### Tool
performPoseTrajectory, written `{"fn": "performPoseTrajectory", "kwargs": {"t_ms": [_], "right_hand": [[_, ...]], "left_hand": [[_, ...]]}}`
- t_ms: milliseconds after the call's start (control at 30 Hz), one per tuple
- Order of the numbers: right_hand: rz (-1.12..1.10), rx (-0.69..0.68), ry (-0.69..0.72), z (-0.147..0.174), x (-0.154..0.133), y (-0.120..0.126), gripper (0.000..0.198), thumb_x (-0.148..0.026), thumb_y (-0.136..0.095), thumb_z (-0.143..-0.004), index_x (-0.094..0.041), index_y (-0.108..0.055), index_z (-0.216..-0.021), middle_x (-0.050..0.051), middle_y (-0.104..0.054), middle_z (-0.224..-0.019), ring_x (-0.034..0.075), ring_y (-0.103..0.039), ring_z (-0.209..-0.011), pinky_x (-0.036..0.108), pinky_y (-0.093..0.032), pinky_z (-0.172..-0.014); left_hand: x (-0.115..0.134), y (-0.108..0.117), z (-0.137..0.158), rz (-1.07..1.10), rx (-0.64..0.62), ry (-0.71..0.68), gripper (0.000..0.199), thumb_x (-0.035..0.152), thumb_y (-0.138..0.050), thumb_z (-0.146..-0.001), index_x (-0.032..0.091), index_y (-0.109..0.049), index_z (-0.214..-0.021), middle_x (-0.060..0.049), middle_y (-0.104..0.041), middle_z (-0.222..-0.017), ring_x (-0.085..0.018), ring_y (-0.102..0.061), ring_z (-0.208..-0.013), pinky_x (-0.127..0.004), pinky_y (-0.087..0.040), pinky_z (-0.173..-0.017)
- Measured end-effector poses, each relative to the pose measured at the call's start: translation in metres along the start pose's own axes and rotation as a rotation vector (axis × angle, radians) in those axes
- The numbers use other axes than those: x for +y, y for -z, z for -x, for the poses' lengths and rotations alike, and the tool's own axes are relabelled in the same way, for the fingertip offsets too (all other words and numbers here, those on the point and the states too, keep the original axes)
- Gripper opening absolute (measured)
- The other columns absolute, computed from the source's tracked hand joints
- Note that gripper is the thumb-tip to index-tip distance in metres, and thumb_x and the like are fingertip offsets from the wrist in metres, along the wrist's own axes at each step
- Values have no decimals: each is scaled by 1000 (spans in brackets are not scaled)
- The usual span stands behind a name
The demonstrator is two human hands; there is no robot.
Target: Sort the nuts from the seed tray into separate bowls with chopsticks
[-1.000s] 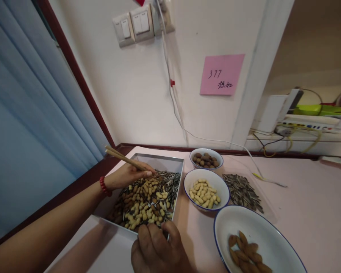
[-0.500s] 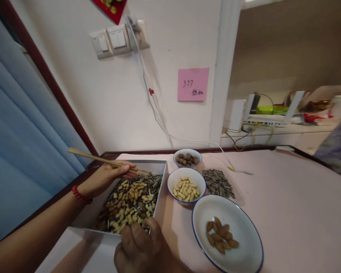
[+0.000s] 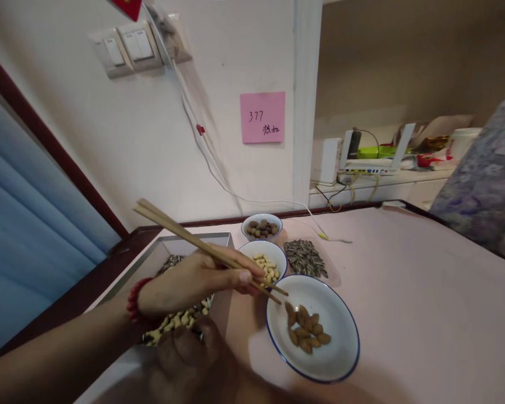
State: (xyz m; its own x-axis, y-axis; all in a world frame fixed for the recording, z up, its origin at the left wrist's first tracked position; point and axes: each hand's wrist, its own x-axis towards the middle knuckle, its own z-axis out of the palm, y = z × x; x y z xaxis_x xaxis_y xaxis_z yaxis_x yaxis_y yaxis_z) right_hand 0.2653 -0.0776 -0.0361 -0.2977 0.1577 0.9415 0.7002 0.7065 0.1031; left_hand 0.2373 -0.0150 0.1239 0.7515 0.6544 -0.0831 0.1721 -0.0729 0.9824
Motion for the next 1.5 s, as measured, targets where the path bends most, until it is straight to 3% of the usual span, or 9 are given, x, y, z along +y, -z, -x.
{"fn": "performPoseTrajectory", "kwargs": {"t_ms": [100, 233, 367, 500, 633, 767, 967, 1300, 1500], "right_hand": [[6, 25, 10, 2, 1, -1, 12, -29, -56, -87, -22, -66, -84, 6, -67, -108, 22, -55, -104, 43, -37, -98], [8, -4, 17, 1, 1, 1, 13, -30, -56, -87, -22, -64, -82, 5, -67, -103, 20, -55, -97, 42, -39, -94], [-33, -22, -8, -2, 0, 5, 12, -22, -55, -87, -19, -63, -78, 4, -64, -94, 17, -54, -86, 40, -38, -85], [-47, 4, -1, -4, 0, 8, 15, -14, -52, -86, -18, -65, -80, 5, -66, -97, 17, -55, -92, 40, -35, -88], [-40, 7, 12, -2, 1, 7, 17, -15, -52, -87, -18, -67, -81, 6, -67, -101, 18, -56, -96, 41, -35, -92], [-29, 6, 3, 2, 0, 4, 17, -15, -53, -87, -20, -68, -80, 4, -67, -101, 17, -56, -96, 40, -35, -95], [-18, 24, 2, 4, -2, 4, 19, -11, -54, -86, -20, -68, -79, 3, -67, -103, 16, -58, -98, 41, -35, -99], [-26, 28, -10, 1, -1, 6, 23, -10, -54, -89, -21, -70, -77, 2, -70, -100, 15, -55, -103, 40, -35, -102], [-34, 14, -3, 1, -1, 7, 21, -10, -54, -88, -20, -71, -79, 3, -69, -102, 16, -56, -103, 41, -35, -102]], "left_hand": [[-12, -9, -7, -11, -44, 6, 19, 30, -75, -81, 16, -78, -94, -7, -77, -88, -21, -71, -86, -33, -58, -82], [-10, 2, 2, -28, 6, -10, 23, 35, -73, -83, 17, -77, -97, -7, -78, -94, -22, -72, -89, -34, -59, -83], [2, 31, 30, -92, 216, -50, 27, 41, -74, -83, 20, -76, -100, -5, -79, -97, -23, -74, -91, -36, -60, -85], [2, 69, 58, -185, 406, -46, 32, 46, -73, -85, 19, -75, -103, -5, -79, -93, -24, -75, -90, -37, -60, -85], [-13, 100, 75, -271, 428, 62, 33, 43, -73, -85, 16, -75, -105, -8, -78, -99, -24, -73, -94, -35, -59, -86], [-41, 117, 77, -356, 349, 147, 35, 43, -73, -85, 14, -76, -103, -8, -77, -94, -23, -72, -88, -33, -58, -81], [-70, 117, 69, -345, 259, 187, 34, 43, -72, -84, 12, -75, -96, -7, -73, -80, -18, -67, -75, -29, -55, -72], [-83, 115, 62, -360, 230, 182, 30, 42, -71, -84, 14, -74, -94, -7, -74, -86, -19, -67, -80, -31, -55, -76], [-82, 111, 62, -349, 277, 217, 36, 45, -72, -82, 11, -74, -94, -9, -74, -83, -21, -68, -78, -32, -56, -74]]}}
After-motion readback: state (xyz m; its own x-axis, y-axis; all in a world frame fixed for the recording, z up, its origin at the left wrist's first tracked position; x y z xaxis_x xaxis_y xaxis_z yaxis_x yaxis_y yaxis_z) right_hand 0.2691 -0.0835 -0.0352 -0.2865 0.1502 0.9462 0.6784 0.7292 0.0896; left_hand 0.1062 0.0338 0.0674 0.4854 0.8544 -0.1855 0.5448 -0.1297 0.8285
